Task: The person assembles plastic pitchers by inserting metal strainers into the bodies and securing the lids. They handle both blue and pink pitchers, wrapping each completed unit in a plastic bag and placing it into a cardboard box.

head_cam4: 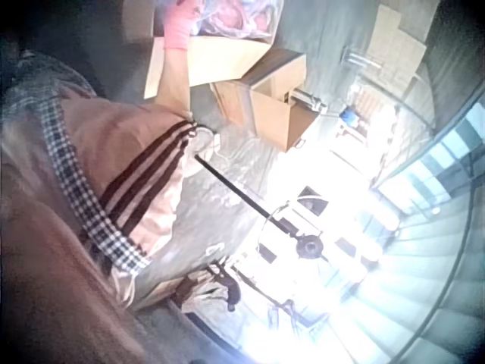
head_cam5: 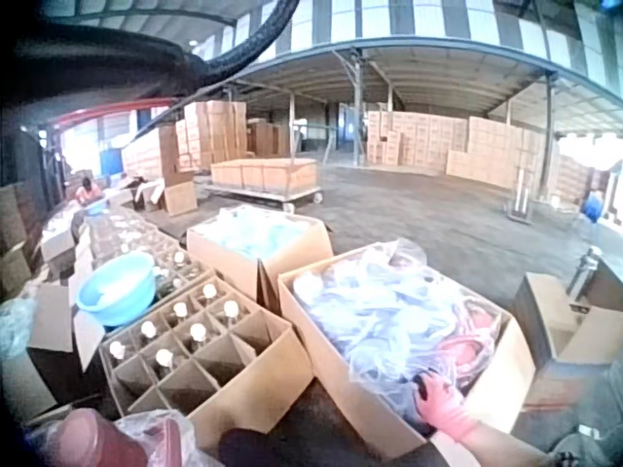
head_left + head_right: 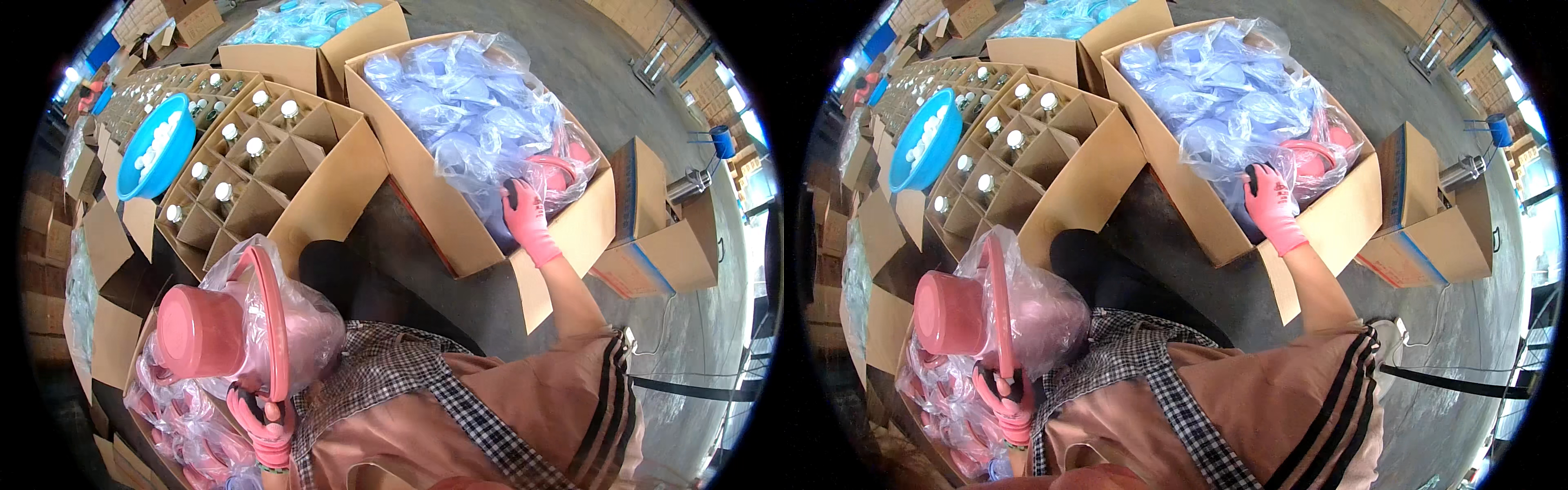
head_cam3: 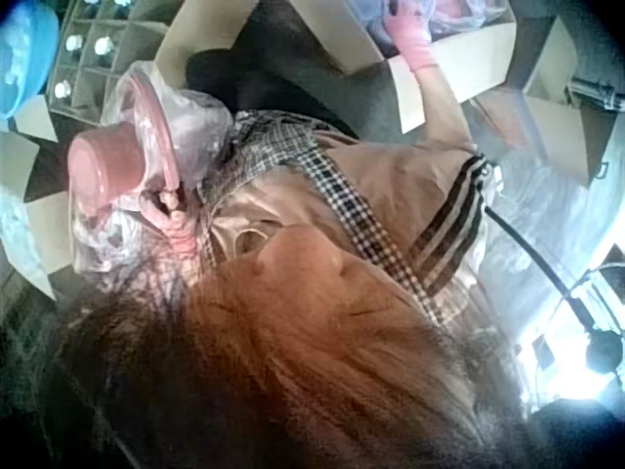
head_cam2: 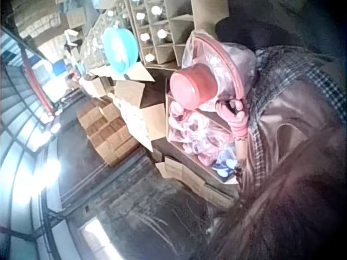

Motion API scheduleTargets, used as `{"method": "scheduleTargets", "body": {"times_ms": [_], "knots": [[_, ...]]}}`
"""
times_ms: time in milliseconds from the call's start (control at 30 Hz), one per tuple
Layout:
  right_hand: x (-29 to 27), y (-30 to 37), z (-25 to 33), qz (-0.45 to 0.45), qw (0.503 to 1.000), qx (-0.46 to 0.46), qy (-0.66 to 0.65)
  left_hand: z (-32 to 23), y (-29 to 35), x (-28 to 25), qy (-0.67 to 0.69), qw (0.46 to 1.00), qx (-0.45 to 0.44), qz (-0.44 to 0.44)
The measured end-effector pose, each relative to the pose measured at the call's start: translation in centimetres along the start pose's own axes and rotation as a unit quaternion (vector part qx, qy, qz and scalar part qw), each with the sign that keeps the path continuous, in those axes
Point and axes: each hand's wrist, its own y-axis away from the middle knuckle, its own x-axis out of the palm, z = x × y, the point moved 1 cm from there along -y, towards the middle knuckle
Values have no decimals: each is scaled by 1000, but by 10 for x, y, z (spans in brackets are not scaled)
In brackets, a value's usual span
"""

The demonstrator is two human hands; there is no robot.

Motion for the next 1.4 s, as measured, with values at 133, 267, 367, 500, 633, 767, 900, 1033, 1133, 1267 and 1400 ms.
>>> {"method": "scheduleTargets", "body": {"times_ms": [133,267,367,500,633,767,900,1033,1133,1267,1400], "knots": [[-9,16,15,145,985,5,93,-6,-19,-12,-8,998,24,59],[0,17,-2,223,969,-7,111,-6,-35,-10,-13,980,107,170],[-9,1,-8,258,965,37,16,-10,-49,-12,-5,967,71,244],[-24,-3,-8,189,979,24,76,-11,-67,-23,29,970,22,241],[-116,-70,65,140,975,50,165,-4,-69,-34,113,953,-36,278],[-205,-160,75,-45,977,43,202,6,-67,-40,195,930,-111,291],[-315,-239,20,-177,949,1,260,5,-78,-40,255,911,-126,299],[-332,-251,4,-269,951,8,156,9,-54,-45,287,905,-230,214],[-260,-253,-36,-216,882,-15,419,-3,-58,-52,389,801,-449,77],[-115,-253,-92,-159,949,123,242,22,-61,-57,350,824,-445,-15],[17,-222,-72,-109,916,176,343,12,-97,-74,406,786,-462,-60]]}}
